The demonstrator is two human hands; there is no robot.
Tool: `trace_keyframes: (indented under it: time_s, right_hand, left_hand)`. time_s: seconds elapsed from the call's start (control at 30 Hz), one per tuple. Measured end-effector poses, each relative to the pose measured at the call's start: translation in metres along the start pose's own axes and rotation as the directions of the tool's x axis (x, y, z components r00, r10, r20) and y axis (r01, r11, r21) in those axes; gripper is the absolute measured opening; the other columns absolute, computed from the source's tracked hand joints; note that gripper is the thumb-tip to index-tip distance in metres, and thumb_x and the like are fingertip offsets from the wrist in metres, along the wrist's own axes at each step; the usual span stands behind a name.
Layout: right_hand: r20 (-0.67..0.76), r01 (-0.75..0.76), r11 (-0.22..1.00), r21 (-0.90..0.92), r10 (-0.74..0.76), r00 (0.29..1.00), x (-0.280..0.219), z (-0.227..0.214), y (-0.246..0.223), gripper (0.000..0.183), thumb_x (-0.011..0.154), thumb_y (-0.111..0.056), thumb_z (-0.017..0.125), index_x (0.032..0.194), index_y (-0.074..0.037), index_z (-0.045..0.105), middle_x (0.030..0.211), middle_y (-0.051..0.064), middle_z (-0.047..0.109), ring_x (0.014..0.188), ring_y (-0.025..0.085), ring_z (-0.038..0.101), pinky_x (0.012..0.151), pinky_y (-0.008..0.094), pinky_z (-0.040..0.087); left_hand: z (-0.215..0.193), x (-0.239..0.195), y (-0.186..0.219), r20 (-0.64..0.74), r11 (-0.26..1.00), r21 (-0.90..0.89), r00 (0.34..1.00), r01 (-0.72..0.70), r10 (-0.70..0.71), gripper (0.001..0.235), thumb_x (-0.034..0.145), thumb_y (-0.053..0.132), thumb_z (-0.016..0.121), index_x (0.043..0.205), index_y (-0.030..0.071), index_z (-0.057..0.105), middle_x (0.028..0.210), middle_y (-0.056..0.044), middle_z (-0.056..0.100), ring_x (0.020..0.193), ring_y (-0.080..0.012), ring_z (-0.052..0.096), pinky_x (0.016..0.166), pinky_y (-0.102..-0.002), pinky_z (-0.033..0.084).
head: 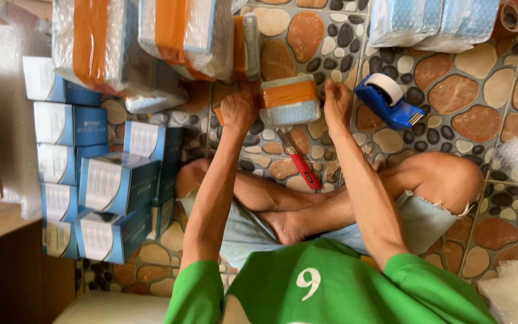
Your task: The person sits on the floor and wraps small blue boxes in bubble wrap. They use a blue tape dispenser to apply clear tape, then switch to a roll of orange tape to secure the packages. The person uses a red utility knife to cut the tape and places the finished packages aside.
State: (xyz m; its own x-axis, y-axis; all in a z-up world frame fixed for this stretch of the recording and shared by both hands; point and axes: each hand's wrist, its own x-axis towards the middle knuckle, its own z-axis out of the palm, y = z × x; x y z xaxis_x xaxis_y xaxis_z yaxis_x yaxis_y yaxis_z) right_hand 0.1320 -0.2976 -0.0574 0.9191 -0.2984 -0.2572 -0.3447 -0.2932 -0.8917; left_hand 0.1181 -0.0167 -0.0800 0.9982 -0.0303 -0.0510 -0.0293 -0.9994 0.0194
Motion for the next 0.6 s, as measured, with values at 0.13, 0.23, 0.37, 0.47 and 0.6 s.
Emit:
trace_keyframes:
  time_s: [0.13,0.23,0.37,0.47,0.6]
  right_hand:
    - [0.392,-0.055,0.998,-0.039,0.066,0.917,-0.050,-0.004,-0.096,0.112,0.097,-0.081,0.061,0.165,0.001,0.026,0.169,0.034,0.023,0.158,0.050,0.021,0.132,0.058,0.018]
    - [0.508,-0.181,0.972,0.151,0.081,0.858,-0.040,0.006,-0.049,0.094,0.101,-0.072,0.060,0.158,0.001,0.042,0.165,0.032,0.034,0.156,0.049,0.024,0.131,0.057,0.020]
    - [0.175,0.113,0.970,-0.214,-0.076,0.982,0.005,0.008,-0.002,0.045,0.095,-0.054,0.081,0.124,-0.019,0.078,0.109,0.010,0.079,0.110,0.030,0.074,0.091,0.041,0.059]
    - [0.098,0.196,0.962,-0.191,-0.180,0.979,-0.034,-0.006,-0.056,0.041,0.103,-0.050,0.072,0.123,-0.015,0.078,0.107,0.015,0.079,0.109,0.034,0.074,0.090,0.045,0.059]
    - [0.196,0.095,0.939,-0.329,-0.030,0.980,-0.072,0.001,-0.097,0.069,0.111,-0.062,0.034,0.124,-0.007,0.075,0.122,0.033,0.070,0.129,0.054,0.056,0.115,0.060,0.041]
  left_hand:
    - [-0.062,-0.002,-0.004,0.058,0.985,-0.170,0.998,-0.023,0.033,0.029,0.089,0.034,0.065,0.107,0.016,0.079,0.087,-0.011,0.074,0.090,-0.0386,0.077,0.073,-0.053,0.062]
    - [-0.120,-0.023,0.006,0.123,0.939,-0.328,0.990,0.106,-0.068,0.032,0.083,0.052,0.074,0.096,0.024,0.081,0.080,-0.014,0.076,0.086,-0.0426,0.077,0.072,-0.056,0.062]
    - [-0.169,-0.016,0.038,0.357,0.888,-0.408,0.932,0.213,-0.060,0.047,0.080,0.046,0.077,0.123,0.025,0.077,0.103,-0.018,0.078,0.106,-0.0424,0.075,0.092,-0.055,0.061]
    - [-0.159,0.002,0.051,0.383,0.869,-0.445,0.923,0.217,-0.034,0.049,0.080,0.045,0.074,0.124,0.024,0.076,0.107,-0.017,0.078,0.109,-0.0422,0.074,0.094,-0.055,0.061]
    - [-0.160,0.010,0.063,0.383,0.875,-0.458,0.923,0.156,0.037,0.049,0.083,0.044,0.070,0.127,0.023,0.076,0.116,-0.017,0.076,0.116,-0.0422,0.072,0.101,-0.055,0.058]
